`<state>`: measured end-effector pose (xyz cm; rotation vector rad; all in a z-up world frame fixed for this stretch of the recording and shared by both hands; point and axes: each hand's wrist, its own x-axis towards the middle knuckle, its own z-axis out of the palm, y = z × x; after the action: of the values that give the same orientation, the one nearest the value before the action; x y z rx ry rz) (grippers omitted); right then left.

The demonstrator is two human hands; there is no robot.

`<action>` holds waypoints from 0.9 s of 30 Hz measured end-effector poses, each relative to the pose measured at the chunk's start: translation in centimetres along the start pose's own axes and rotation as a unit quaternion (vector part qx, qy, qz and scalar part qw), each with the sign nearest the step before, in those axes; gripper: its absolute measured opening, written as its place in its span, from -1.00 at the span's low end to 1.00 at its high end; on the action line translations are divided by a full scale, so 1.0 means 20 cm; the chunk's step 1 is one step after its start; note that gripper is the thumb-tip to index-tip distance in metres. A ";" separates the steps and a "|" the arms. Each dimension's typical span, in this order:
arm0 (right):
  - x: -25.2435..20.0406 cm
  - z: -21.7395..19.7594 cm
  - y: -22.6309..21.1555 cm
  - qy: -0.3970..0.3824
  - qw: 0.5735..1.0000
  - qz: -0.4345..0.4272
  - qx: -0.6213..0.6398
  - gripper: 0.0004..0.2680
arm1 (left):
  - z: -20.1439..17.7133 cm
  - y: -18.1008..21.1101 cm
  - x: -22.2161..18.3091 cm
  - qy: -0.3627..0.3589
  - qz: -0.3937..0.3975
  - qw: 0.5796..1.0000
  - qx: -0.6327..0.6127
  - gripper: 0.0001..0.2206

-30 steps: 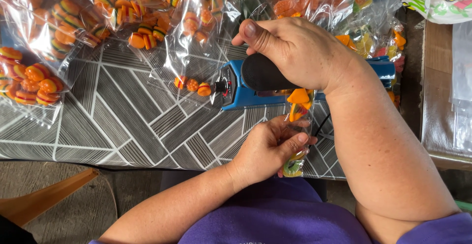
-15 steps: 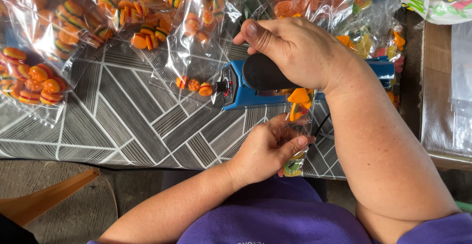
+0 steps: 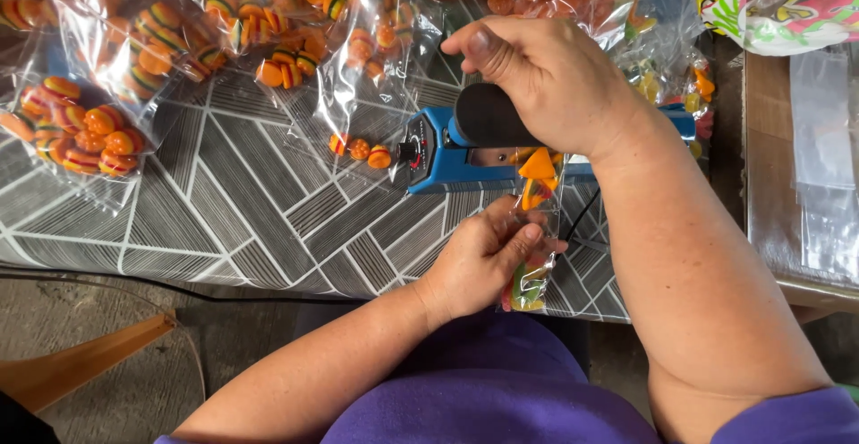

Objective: Sealing small plastic bags filled with orange candies using a manual heat sealer.

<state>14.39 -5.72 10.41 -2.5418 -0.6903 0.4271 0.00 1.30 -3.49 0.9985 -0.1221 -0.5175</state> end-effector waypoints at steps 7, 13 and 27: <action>-0.08 -0.09 0.03 0.050 0.994 -0.080 0.059 -0.33 | 0.01 -0.02 0.02 0.003 0.041 0.999 -0.012 -0.78; -0.24 -0.20 0.02 0.140 0.955 -0.172 0.196 -0.24 | 0.02 -0.01 0.02 -0.002 0.043 0.996 -0.073 -0.71; -0.76 0.17 0.32 0.312 0.932 0.042 0.179 -0.91 | 0.02 -0.03 0.04 0.002 0.056 0.994 -0.088 -0.70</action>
<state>2.94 -17.68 6.91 -2.1712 -0.2322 -0.2201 0.38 0.40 -3.90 0.8148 -0.1261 -0.4155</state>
